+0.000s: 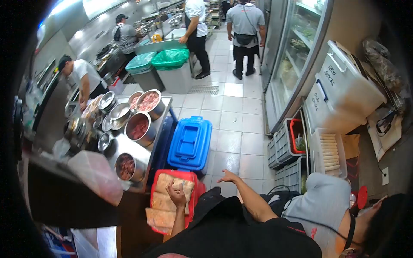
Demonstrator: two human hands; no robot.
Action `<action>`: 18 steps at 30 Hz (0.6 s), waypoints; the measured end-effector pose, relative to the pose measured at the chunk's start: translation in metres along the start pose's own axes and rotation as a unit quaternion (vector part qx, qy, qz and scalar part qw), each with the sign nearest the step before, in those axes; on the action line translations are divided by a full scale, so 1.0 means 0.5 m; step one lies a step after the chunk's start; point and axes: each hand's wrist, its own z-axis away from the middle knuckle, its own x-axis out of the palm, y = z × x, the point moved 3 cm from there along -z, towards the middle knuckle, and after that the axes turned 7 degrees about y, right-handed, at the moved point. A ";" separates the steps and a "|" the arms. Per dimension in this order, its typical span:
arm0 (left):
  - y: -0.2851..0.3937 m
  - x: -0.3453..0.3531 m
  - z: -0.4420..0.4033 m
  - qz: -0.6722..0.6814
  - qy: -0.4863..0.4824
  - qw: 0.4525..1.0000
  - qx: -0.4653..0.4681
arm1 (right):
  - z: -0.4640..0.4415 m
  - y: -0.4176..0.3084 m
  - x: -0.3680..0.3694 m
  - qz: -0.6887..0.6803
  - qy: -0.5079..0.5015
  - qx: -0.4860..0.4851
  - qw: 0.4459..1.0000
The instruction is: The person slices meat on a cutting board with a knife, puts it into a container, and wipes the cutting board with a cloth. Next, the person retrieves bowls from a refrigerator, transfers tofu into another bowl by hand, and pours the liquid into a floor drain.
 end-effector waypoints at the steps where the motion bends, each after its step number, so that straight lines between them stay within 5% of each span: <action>1: 0.036 0.027 -0.021 0.013 -0.012 0.999 -0.029 | -0.035 0.008 -0.028 -0.031 0.025 -0.004 0.999; 4: 0.048 0.151 -0.096 -0.025 0.023 0.991 0.132 | -0.144 0.067 -0.149 -0.010 0.057 0.020 0.998; 7: 0.060 0.314 -0.195 0.047 -0.053 0.997 0.016 | -0.232 0.204 -0.271 -0.014 0.192 0.025 0.981; 9: 0.044 0.435 -0.283 0.008 -0.121 0.991 0.054 | -0.226 0.276 -0.346 -0.156 0.128 0.183 0.962; 13: 0.040 0.691 -0.444 -0.102 -0.232 0.964 0.086 | -0.217 0.400 -0.440 0.006 0.173 0.238 0.956; 15: 0.103 0.781 -0.516 -0.110 -0.271 0.954 0.074 | -0.215 0.439 -0.431 -0.171 0.150 0.222 0.948; 17: 0.161 0.875 -0.575 -0.075 -0.308 0.946 0.060 | -0.171 0.415 -0.436 -0.215 0.062 0.417 0.881; 18: 0.157 0.930 -0.600 -0.077 -0.326 0.939 0.074 | -0.192 0.445 -0.422 -0.235 0.066 0.423 0.872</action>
